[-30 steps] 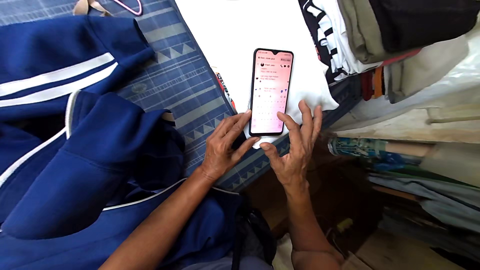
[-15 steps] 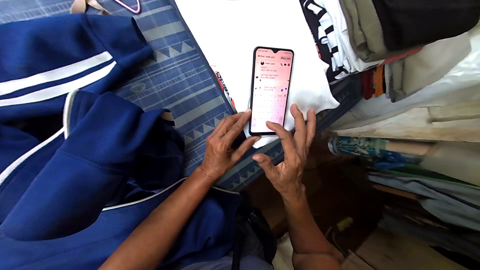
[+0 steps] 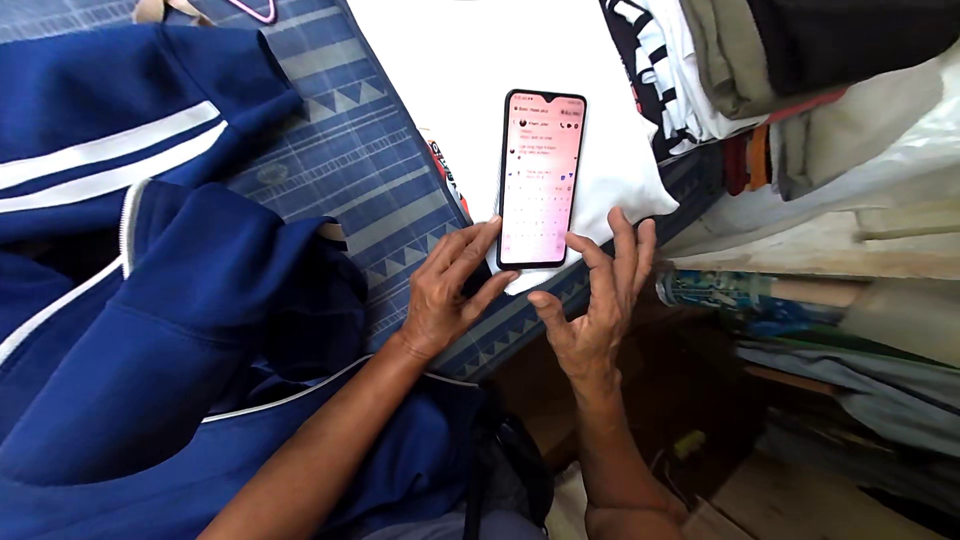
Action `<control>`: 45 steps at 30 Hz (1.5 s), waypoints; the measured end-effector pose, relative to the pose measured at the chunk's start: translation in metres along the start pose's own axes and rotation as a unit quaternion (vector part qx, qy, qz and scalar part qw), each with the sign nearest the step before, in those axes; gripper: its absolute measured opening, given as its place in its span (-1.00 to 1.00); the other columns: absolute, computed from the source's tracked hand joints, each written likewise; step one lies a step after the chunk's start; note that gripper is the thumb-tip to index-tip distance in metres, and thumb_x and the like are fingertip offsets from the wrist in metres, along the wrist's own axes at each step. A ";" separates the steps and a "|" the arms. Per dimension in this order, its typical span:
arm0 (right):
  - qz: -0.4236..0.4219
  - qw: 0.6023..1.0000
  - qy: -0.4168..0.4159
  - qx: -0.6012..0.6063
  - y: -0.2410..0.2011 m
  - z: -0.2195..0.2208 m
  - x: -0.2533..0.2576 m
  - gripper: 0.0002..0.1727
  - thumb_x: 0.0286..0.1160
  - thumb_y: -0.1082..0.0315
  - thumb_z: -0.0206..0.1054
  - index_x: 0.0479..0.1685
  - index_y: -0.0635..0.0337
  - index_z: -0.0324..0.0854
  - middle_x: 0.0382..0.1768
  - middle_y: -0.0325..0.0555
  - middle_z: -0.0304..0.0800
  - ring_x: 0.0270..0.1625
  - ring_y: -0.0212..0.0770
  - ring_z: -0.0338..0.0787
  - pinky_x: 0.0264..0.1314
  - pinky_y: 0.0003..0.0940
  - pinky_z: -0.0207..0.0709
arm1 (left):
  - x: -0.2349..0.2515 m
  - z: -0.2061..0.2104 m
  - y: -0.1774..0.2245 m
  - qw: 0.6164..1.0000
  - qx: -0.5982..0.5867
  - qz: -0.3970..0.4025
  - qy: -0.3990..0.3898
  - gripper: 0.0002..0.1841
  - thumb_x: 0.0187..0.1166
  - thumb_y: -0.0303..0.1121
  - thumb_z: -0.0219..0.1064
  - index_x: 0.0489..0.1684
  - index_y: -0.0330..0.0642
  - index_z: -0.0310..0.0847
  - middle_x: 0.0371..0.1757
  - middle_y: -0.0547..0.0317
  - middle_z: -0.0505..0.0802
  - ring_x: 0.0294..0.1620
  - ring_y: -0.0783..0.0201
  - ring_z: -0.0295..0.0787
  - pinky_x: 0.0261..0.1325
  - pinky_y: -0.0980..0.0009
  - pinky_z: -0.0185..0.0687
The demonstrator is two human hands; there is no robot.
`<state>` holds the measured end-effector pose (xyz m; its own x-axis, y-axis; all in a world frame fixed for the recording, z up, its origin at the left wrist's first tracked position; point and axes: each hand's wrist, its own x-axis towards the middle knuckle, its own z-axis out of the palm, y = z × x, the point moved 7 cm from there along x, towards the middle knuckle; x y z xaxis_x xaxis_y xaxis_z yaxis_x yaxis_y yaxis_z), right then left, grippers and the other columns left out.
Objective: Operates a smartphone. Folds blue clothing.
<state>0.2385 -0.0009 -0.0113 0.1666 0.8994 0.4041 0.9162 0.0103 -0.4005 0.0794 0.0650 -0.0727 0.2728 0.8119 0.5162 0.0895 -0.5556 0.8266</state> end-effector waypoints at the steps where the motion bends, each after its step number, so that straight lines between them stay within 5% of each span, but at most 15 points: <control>1: 0.001 1.000 -0.003 0.001 0.000 0.001 0.000 -0.17 0.50 -0.47 0.14 0.37 0.08 0.65 0.74 0.25 0.26 0.88 0.34 -0.09 0.88 0.25 -0.25 | 0.000 0.000 0.000 1.000 0.001 0.000 0.000 -0.46 0.49 -0.31 0.54 0.38 -0.50 0.63 0.26 -0.26 0.80 0.25 0.09 0.79 0.35 0.32 0.67; 19: -0.047 0.996 -0.071 0.021 -0.028 0.026 0.005 -0.17 0.43 -0.52 0.15 0.40 -0.08 0.71 0.76 0.28 0.21 0.85 0.49 -0.12 0.79 0.50 -0.29 | 0.000 0.000 0.000 1.000 0.000 0.001 -0.002 -0.46 0.47 -0.34 0.54 0.37 -0.51 0.63 0.26 -0.27 0.80 0.25 0.08 0.79 0.36 0.31 0.67; 30: 0.002 1.000 -0.024 -0.002 -0.004 0.006 0.008 -0.08 0.46 -0.53 0.11 0.46 0.10 0.60 0.77 0.25 0.21 0.89 0.33 -0.10 0.87 0.30 -0.25 | 0.001 0.000 0.001 1.000 0.003 -0.001 -0.006 -0.46 0.49 -0.33 0.53 0.39 -0.50 0.62 0.28 -0.27 0.79 0.26 0.08 0.78 0.38 0.32 0.66; 45: -0.004 1.000 -0.021 -0.001 -0.005 0.007 0.010 -0.13 0.47 -0.50 0.14 0.47 0.02 0.61 0.77 0.25 0.20 0.88 0.36 -0.10 0.84 0.37 -0.24 | 0.000 0.000 0.000 1.000 0.003 0.002 -0.002 -0.46 0.49 -0.31 0.54 0.37 -0.51 0.63 0.25 -0.26 0.80 0.23 0.10 0.79 0.34 0.32 0.67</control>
<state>0.2331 0.0115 -0.0109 0.1433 0.9169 0.3724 0.9186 0.0168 -0.3949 0.0793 0.0653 -0.0723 0.2769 0.8091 0.5183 0.0933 -0.5595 0.8236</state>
